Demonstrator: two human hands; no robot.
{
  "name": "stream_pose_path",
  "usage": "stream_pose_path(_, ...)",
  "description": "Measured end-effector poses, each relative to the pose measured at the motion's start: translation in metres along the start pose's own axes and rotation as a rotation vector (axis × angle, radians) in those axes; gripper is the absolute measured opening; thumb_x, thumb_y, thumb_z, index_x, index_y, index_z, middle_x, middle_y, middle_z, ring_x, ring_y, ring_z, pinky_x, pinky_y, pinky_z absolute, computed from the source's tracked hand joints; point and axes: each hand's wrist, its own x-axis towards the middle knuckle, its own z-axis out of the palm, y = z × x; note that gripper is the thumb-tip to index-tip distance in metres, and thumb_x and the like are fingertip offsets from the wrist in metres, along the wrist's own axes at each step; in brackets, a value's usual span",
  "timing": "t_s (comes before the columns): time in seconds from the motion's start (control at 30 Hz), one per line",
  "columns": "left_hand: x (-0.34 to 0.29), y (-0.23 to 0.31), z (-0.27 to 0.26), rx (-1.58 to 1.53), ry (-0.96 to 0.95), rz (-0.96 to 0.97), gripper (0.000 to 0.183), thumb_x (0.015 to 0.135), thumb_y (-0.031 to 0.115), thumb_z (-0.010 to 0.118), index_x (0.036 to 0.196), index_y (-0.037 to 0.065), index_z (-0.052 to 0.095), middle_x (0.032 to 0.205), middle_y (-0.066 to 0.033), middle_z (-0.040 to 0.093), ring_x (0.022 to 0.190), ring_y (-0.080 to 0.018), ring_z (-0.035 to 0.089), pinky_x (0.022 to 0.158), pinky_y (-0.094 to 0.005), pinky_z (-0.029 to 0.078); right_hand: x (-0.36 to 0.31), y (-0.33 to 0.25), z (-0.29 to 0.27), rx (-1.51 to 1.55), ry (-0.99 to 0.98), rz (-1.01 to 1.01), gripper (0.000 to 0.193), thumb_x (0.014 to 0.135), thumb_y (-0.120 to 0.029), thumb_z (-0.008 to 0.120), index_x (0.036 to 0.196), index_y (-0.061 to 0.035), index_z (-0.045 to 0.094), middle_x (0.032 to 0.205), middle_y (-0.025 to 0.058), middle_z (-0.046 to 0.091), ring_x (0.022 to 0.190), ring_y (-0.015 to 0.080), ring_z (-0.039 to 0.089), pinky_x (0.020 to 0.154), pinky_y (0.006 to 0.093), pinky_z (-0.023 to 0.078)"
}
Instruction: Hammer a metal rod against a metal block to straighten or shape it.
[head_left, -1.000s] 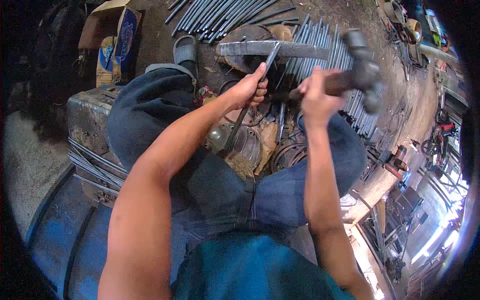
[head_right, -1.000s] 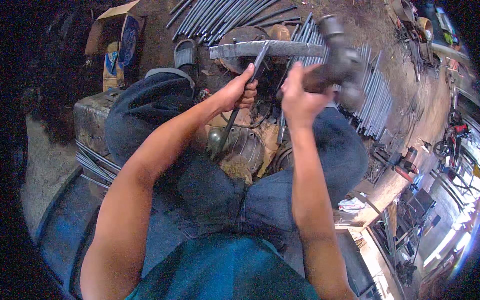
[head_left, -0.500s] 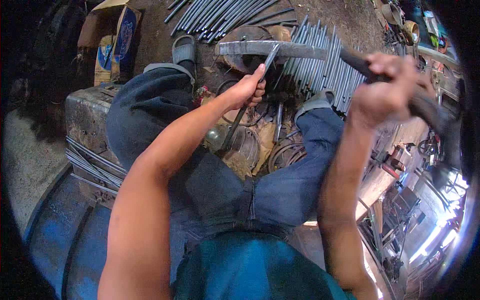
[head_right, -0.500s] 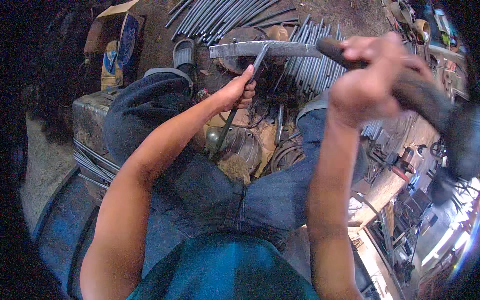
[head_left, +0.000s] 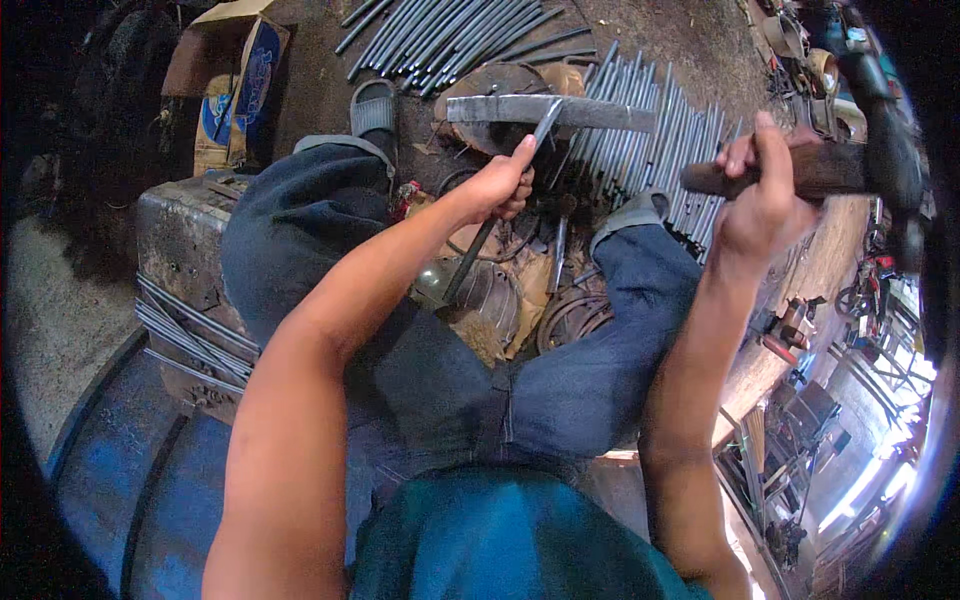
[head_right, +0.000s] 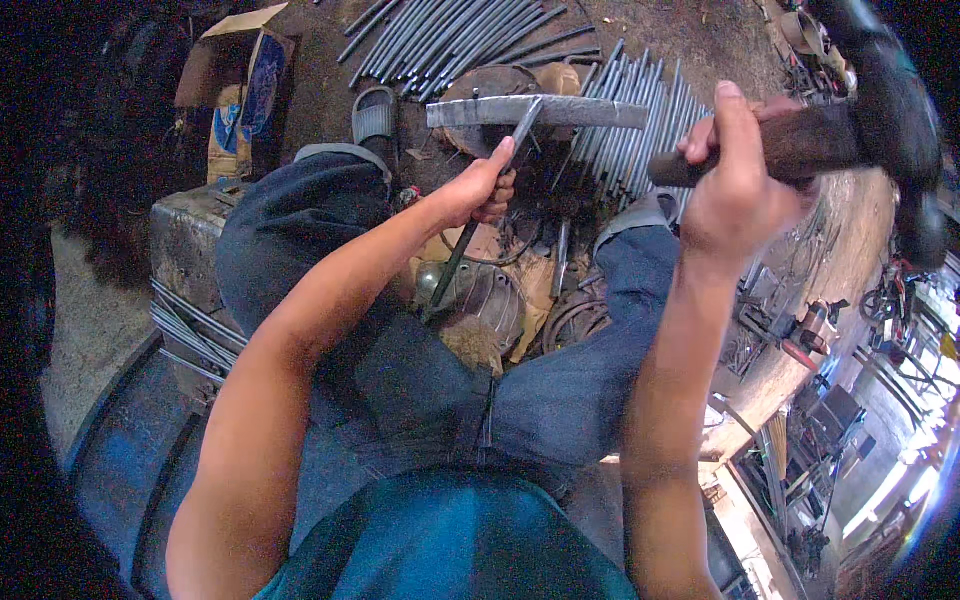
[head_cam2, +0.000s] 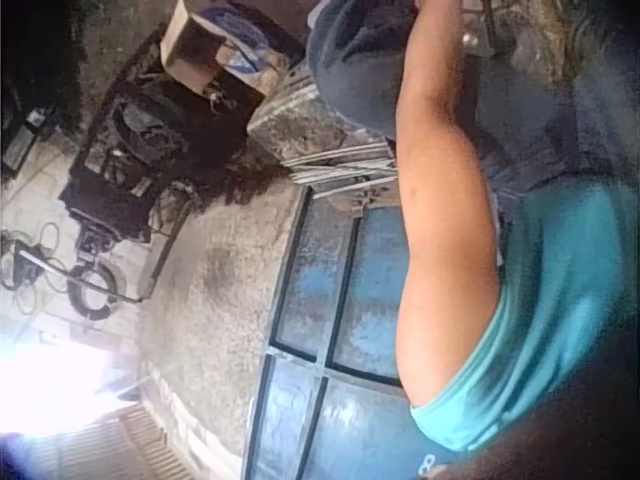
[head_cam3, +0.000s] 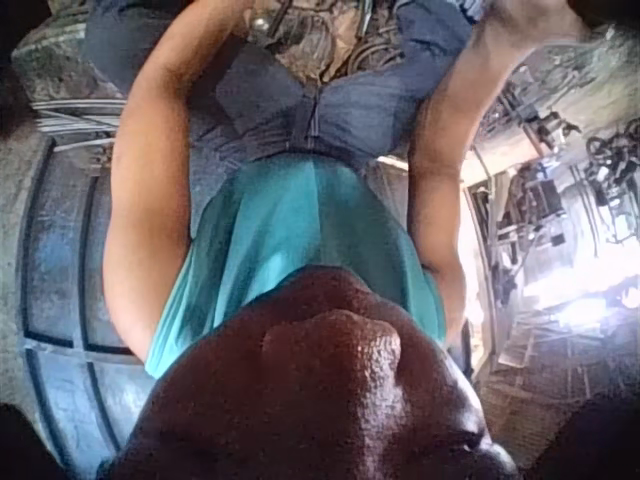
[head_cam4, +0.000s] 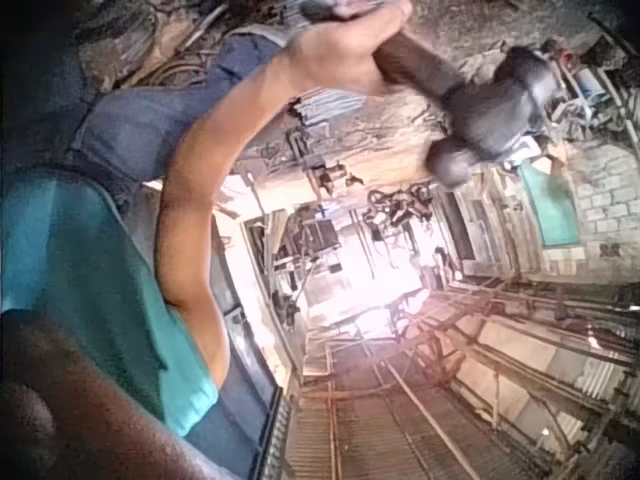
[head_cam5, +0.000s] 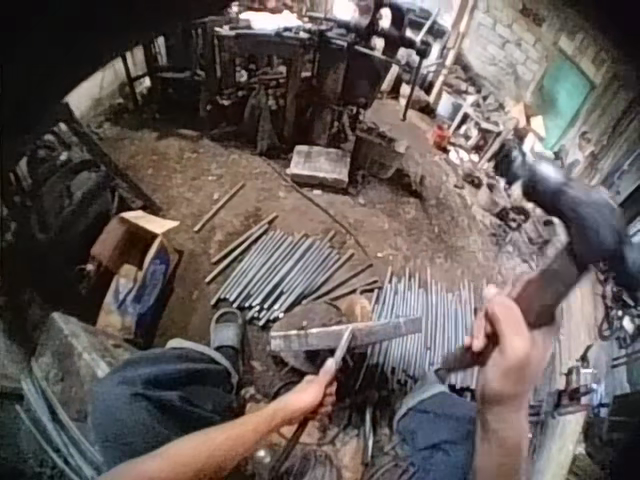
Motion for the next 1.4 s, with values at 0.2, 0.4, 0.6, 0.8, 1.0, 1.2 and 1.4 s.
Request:
stream_pose_path(0.2,0.002,-0.007,0.008,0.034,0.073,0.016,0.06,0.089,0.072,0.034,0.064,0.017,0.031,0.053,0.0061,0.023,0.042,-0.0094,0.022,0.041,-0.027,0.017,-0.073,0.132,-0.023,-1.063,-0.42,0.317,0.023,0.07,-0.01,0.066,0.087,0.0048,0.063,0.08,0.0238,0.067,0.077,0.0333,0.068,0.074,0.0426,0.049)
stream_pose_path(0.4,0.006,-0.009,-0.006,-0.003,0.05,0.03,0.062,0.089,0.071,0.038,0.06,0.016,0.035,0.053,0.0023,0.031,0.041,-0.0115,0.03,0.039,-0.0279,0.021,-0.012,0.041,-0.019,-0.523,-0.264,0.211,0.013,0.074,-0.007,0.068,0.077,0.0019,0.059,0.054,0.0048,0.055,0.043,0.0111,0.052,0.043,0.0256,0.041)
stream_pose_path(0.6,0.006,-0.005,0.006,0.041,0.114,0.034,0.061,0.09,0.069,0.038,0.059,0.016,0.034,0.053,0.0027,0.031,0.041,-0.0115,0.031,0.039,-0.0278,0.021,-0.042,0.051,0.015,-0.127,0.08,0.005,0.01,0.083,-0.006,0.062,0.086,-0.0033,0.053,0.062,0.0043,0.054,0.051,0.0144,0.054,0.053,0.0284,0.047)
stream_pose_path(0.8,0.009,-0.008,0.002,0.057,0.069,0.059,0.061,0.091,0.067,0.039,0.061,0.014,0.038,0.053,0.0019,0.034,0.042,-0.0116,0.033,0.041,-0.0286,0.024,-0.035,0.075,0.009,-0.916,-0.247,0.172,0.021,0.07,-0.011,0.068,0.079,0.0062,0.063,0.065,0.0151,0.064,0.061,0.0236,0.063,0.061,0.0373,0.049)
stream_pose_path(1.0,0.003,-0.004,0.002,0.109,0.144,0.075,0.062,0.09,0.07,0.037,0.06,0.015,0.036,0.054,0.003,0.032,0.043,-0.0112,0.03,0.041,-0.0287,0.022,-0.036,0.019,0.035,-0.159,0.119,0.02,0.018,0.087,-0.007,0.063,0.072,-0.0045,0.053,0.061,0.0053,0.056,0.045,0.009,0.05,0.045,0.0239,0.04)
stream_pose_path(1.2,0.011,-0.001,0.005,0.157,0.155,0.108,0.064,0.09,0.07,0.037,0.059,0.013,0.038,0.053,0.0012,0.034,0.043,-0.0119,0.034,0.04,-0.0296,0.025,-0.044,0.1,0.0,-0.865,-0.201,0.293,0.017,0.071,-0.008,0.068,0.079,0.0042,0.058,0.06,0.0098,0.059,0.052,0.0184,0.058,0.051,0.0326,0.046)
stream_pose_path(1.4,0.01,-0.006,-0.001,0.131,0.159,0.117,0.064,0.09,0.069,0.037,0.059,0.013,0.038,0.052,0.0011,0.035,0.04,-0.0121,0.035,0.039,-0.0287,0.025,-0.018,-0.014,0.036,-0.254,0.175,0.03,0.017,0.087,-0.003,0.061,0.074,-0.0047,0.05,0.058,0.0031,0.053,0.044,0.0093,0.047,0.045,0.0263,0.041)
